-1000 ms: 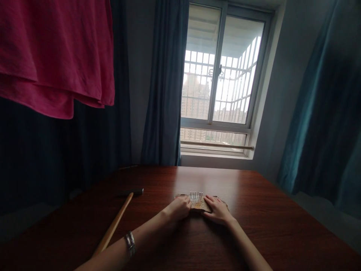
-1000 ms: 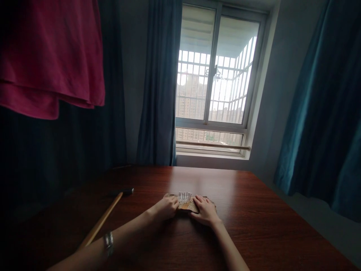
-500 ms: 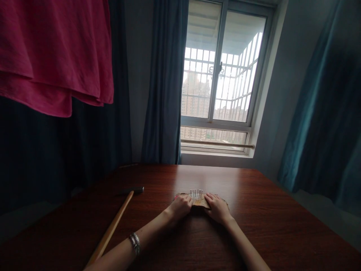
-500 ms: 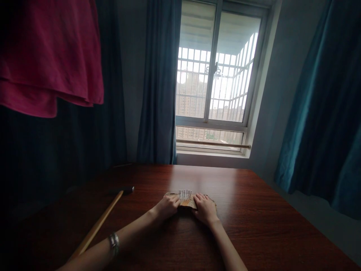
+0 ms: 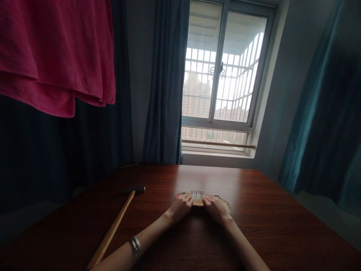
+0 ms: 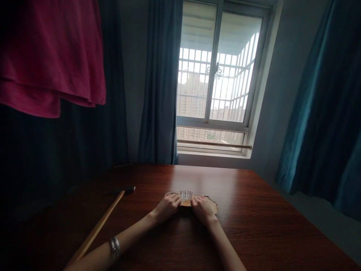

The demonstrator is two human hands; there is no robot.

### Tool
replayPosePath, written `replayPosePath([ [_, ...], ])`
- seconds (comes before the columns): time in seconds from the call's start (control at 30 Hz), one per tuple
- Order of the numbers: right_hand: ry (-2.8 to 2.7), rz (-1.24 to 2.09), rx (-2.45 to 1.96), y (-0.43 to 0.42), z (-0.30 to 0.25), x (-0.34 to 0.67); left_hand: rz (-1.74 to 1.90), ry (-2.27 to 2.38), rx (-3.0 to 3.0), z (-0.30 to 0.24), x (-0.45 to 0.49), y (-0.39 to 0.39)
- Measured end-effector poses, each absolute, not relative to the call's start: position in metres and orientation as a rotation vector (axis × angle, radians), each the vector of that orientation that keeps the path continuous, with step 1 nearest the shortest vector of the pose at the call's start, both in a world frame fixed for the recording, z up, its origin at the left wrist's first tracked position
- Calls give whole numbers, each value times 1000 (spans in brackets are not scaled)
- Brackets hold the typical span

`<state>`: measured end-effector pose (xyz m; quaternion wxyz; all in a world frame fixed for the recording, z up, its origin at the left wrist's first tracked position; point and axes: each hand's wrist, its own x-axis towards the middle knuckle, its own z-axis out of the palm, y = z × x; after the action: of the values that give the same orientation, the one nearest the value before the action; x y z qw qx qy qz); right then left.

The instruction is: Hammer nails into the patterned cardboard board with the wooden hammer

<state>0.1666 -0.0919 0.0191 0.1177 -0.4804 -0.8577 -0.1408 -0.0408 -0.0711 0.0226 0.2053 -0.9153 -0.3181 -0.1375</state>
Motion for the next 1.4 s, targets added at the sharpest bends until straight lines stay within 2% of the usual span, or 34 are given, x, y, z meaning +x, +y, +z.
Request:
replayPosePath([
  [0.17, -2472, -485, -1390, -93, 12, 166, -461, -1032, -2425, 20, -28, -74],
  [0.63, -2203, -695, -1334, -96, 13, 165, -661, -1053, -2363, 30, -29, -65],
  [1.4, -2072, -868, -1164, -104, 11, 170, -720, -883, -2274, 16, -33, -66],
])
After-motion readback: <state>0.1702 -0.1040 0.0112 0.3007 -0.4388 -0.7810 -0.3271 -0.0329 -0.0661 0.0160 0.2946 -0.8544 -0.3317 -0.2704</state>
